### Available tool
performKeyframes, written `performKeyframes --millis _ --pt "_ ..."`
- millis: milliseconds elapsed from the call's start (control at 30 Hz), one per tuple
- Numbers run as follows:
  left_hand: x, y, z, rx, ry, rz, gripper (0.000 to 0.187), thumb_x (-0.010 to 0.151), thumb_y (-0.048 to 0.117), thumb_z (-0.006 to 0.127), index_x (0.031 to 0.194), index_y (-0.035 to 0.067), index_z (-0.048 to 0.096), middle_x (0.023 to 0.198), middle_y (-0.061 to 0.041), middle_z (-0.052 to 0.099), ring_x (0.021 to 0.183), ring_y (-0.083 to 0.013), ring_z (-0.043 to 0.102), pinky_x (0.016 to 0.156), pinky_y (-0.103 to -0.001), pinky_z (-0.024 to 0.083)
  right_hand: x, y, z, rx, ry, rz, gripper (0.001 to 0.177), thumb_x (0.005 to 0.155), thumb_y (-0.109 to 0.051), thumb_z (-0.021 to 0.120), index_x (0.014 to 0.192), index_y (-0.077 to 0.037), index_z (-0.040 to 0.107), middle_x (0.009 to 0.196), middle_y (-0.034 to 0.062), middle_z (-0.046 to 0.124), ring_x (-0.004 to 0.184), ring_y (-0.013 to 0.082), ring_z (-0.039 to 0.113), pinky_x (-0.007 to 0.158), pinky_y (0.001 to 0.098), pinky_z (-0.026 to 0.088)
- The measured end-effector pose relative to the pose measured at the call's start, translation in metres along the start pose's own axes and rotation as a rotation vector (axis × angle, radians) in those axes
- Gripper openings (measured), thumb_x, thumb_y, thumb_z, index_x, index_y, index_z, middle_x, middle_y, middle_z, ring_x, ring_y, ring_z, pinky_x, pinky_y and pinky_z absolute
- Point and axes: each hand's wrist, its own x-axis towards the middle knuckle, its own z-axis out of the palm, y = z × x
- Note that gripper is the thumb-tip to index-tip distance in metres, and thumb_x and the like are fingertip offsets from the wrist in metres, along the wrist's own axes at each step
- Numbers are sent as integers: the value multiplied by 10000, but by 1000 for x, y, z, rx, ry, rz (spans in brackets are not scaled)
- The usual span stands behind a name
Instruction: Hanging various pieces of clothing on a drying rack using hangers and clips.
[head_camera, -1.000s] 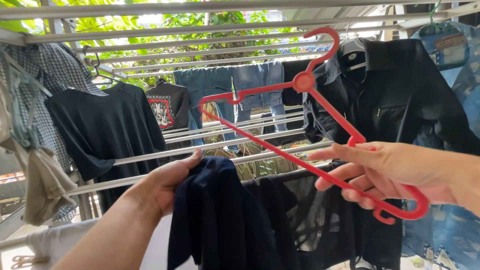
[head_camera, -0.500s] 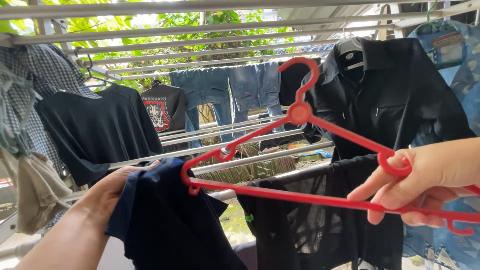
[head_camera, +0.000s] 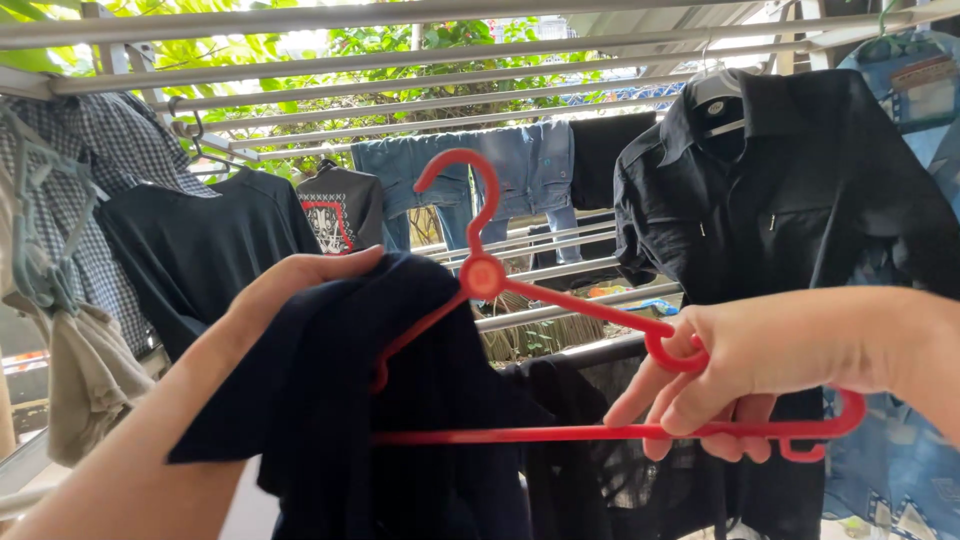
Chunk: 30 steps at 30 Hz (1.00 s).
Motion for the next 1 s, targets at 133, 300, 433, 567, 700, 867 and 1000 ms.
performKeyframes --millis 133,300,433,567,700,867,1000 --pt "107 -13 3 -442 73 -634 280 864 216 686 1107 78 664 968 -60 730 820 -191 670 775 -329 560 4 -3 10 63 -10 -119 411 802 -140 777 1206 -65 763 955 111 778 602 173 672 599 300 605" --pt "135 2 9 -149 272 -646 471 876 349 773 1240 66 674 1184 -71 689 1047 -222 623 877 -400 501 -3 -3 12 187 -3 -172 330 823 -167 801 1102 7 779 910 143 826 597 185 670 550 338 567" --pt "140 31 7 -142 261 -592 733 862 489 719 1413 24 588 1397 -206 632 1258 -352 630 1028 -510 523 -7 -4 3 189 6 -205 271 887 -81 794 1117 52 739 825 279 685 589 282 647 588 356 577" --pt "147 39 -3 162 219 -621 862 919 701 612 1524 100 489 1569 -201 411 1433 -368 345 1115 -577 265 -13 -12 14 224 28 -273 290 779 -96 798 1033 34 746 884 208 819 575 218 674 544 350 584" --pt "152 25 -7 377 -182 -605 985 639 601 869 1363 27 527 1355 -173 590 1264 -279 582 1041 -414 484 -10 -1 16 302 33 -222 382 783 -133 815 1106 51 730 902 191 835 575 216 683 534 352 570" --pt "156 23 8 390 62 -490 885 554 598 880 1163 -1 649 1087 -149 735 1017 -255 716 874 -392 559 -1 13 -2 472 -308 -413 656 852 -150 790 1447 -79 521 1039 251 798 679 225 715 586 356 612" --pt "172 27 12 635 59 -274 800 635 614 870 1035 -57 696 951 -156 736 890 -241 702 810 -396 546 -4 22 -10 590 -679 -633 719 1029 -539 592 1574 -186 285 1434 204 567 940 270 708 721 352 620"
